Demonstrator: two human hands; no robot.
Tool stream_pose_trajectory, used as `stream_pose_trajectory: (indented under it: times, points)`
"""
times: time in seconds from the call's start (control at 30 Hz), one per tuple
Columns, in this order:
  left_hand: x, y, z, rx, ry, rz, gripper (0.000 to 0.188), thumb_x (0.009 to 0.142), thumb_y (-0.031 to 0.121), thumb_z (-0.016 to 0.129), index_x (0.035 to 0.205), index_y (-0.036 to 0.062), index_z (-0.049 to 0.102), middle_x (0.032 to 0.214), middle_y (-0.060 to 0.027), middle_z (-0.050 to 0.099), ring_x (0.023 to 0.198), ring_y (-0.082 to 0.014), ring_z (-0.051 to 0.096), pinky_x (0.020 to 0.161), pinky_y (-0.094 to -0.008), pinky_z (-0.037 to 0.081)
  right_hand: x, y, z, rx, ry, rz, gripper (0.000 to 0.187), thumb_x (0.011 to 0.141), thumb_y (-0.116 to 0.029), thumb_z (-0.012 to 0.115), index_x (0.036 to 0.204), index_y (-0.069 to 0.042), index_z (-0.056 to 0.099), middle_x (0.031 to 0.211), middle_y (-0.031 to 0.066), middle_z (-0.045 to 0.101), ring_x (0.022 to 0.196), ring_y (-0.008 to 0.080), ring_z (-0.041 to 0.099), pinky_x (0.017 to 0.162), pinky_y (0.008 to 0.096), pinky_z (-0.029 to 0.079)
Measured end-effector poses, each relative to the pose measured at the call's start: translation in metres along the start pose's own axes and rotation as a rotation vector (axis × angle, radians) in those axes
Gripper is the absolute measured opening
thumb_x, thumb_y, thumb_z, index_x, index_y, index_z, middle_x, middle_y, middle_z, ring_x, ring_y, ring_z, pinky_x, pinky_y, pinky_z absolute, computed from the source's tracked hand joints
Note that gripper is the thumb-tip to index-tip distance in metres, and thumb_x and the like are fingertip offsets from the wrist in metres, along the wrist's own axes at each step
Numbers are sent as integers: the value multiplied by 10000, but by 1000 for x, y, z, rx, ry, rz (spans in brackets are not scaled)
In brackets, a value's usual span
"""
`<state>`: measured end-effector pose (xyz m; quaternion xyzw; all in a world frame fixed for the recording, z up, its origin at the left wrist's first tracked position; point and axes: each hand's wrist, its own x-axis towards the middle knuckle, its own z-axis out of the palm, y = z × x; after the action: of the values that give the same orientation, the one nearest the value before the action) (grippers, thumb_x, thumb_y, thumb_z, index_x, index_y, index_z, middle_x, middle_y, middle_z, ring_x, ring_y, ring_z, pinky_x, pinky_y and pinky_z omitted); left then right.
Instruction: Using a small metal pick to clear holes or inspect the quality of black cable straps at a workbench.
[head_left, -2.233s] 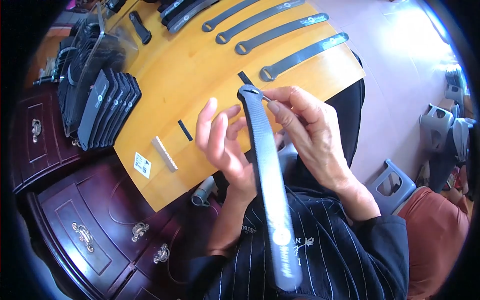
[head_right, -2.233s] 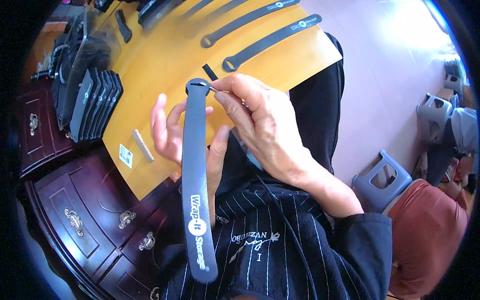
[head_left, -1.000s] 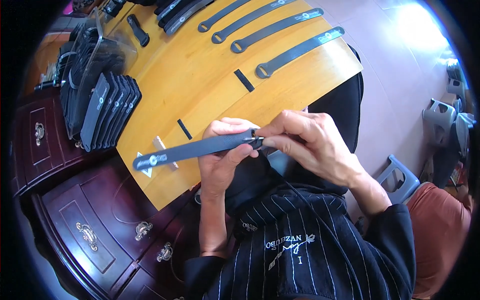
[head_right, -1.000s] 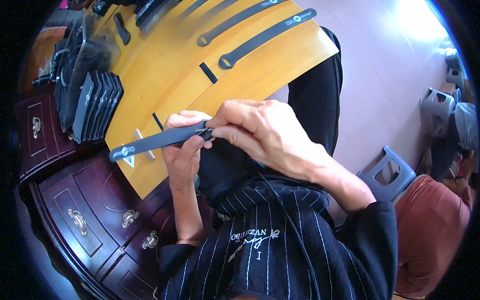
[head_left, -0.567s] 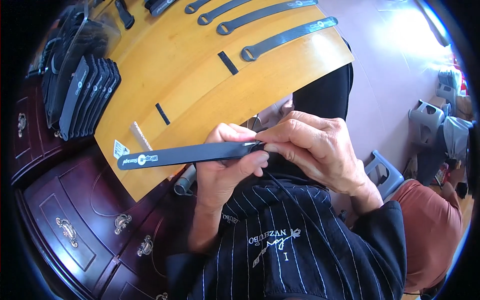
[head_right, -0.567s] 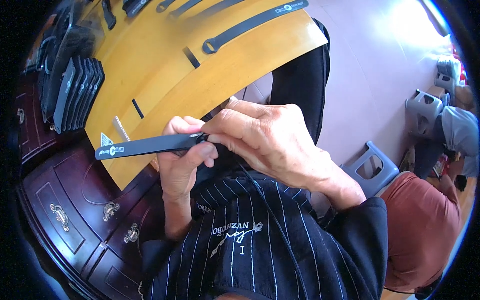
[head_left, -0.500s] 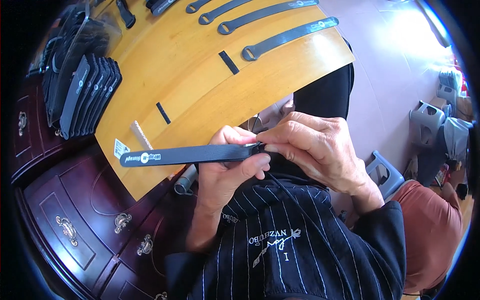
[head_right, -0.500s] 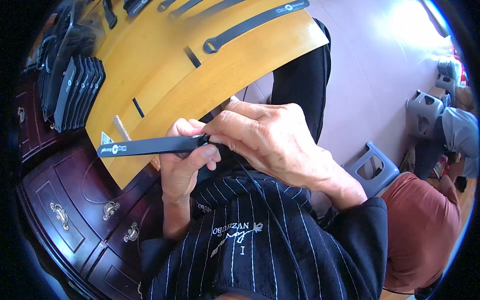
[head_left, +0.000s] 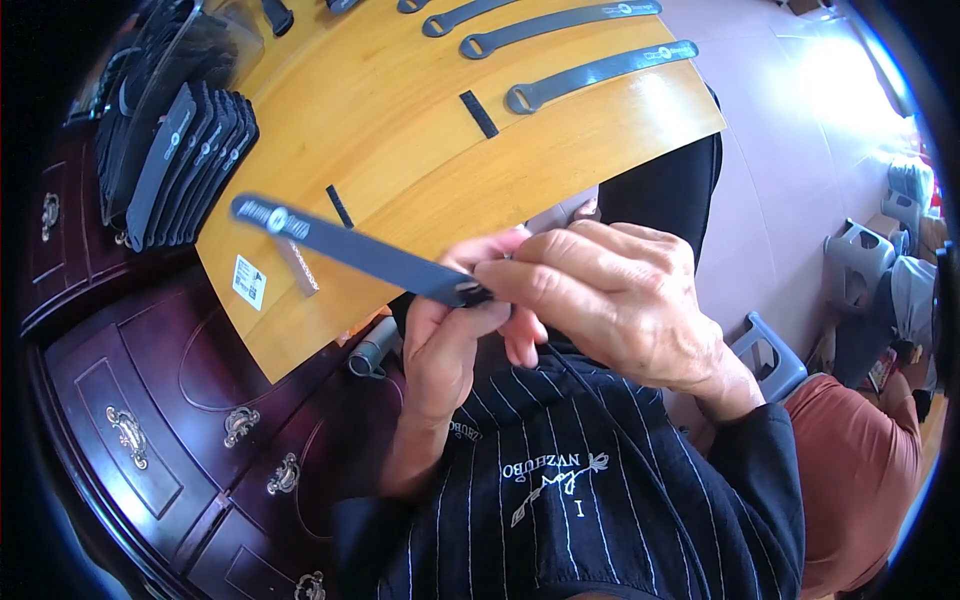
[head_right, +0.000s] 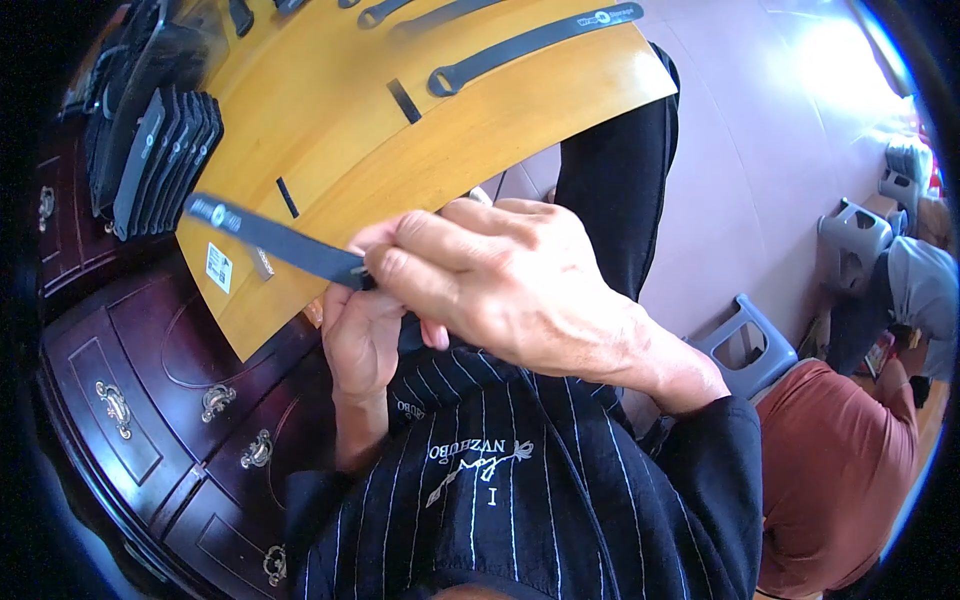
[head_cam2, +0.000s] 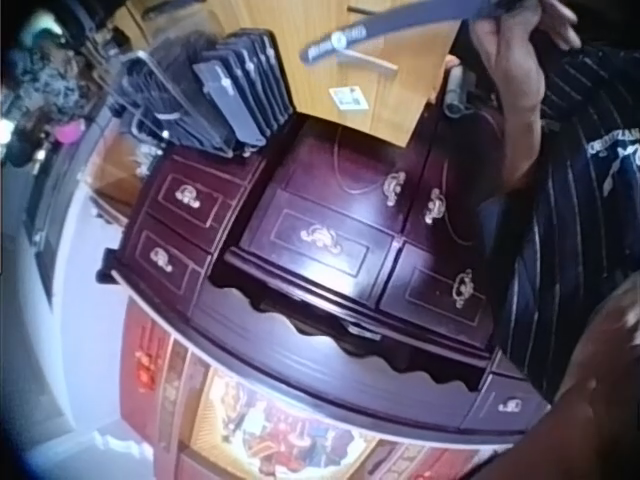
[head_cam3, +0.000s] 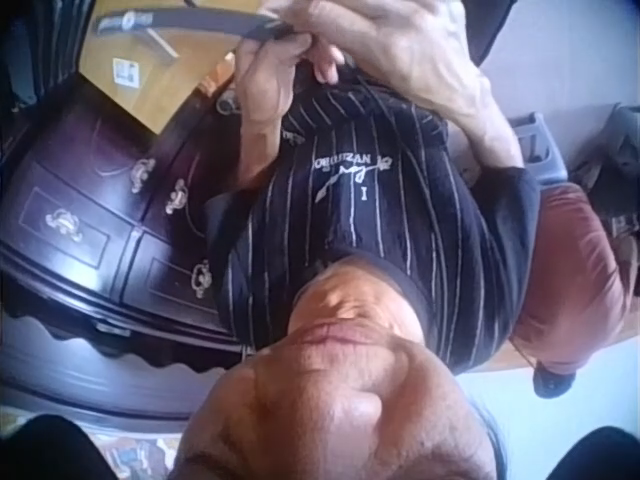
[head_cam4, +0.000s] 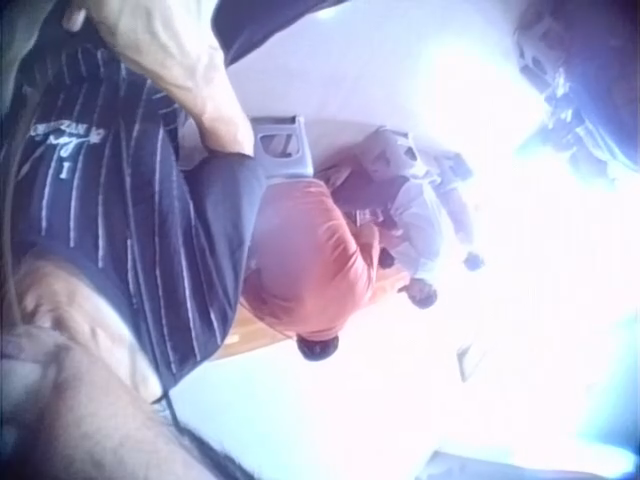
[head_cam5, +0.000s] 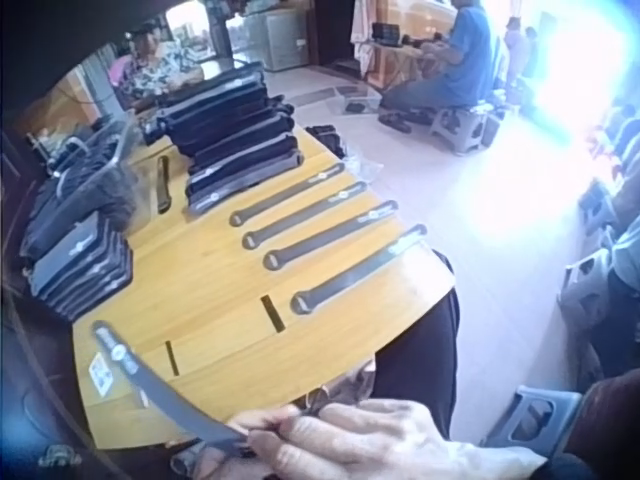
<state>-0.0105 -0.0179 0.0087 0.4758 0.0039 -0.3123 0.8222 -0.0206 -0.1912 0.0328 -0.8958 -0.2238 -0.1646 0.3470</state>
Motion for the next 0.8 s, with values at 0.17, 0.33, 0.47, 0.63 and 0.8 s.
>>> stream_pose_trajectory:
  times: [0.17,0.33,0.47,0.63,0.8]
  points:
    - [-10,5,1,166,-110,-389,216,887,114,442,964,-54,555,691,-133,624,502,-155,587,465,-213,438,4,10,-2,2,33,69,254,736,-63,696,988,-87,668,801,33,641,703,202,665,596,293,535]
    - [-22,-20,-4,-19,-252,-196,177,875,104,434,953,-30,519,805,-147,590,604,-171,578,559,-261,469,19,9,-5,158,-3,96,217,784,-63,677,1000,-84,677,785,30,632,687,185,669,576,288,531]
    - [-17,-12,-10,-198,-188,-17,301,986,286,366,840,32,436,760,-94,467,559,-125,441,545,-265,446,14,2,-14,150,-53,111,226,783,-65,688,1008,-78,678,774,39,620,682,184,666,570,283,528]
    - [-13,-7,-24,-251,-94,-11,483,1009,485,259,760,88,374,602,-37,387,427,-85,303,406,-244,370,3,6,-7,377,-7,268,341,789,-148,720,1105,-77,615,903,76,636,744,215,674,624,295,539]
    - [-16,-2,-14,-189,-69,-96,534,999,520,250,739,78,399,586,-36,403,400,-89,321,382,-233,352,-3,0,3,635,-146,404,644,704,-302,824,1250,-82,561,965,85,647,755,147,617,640,257,510]
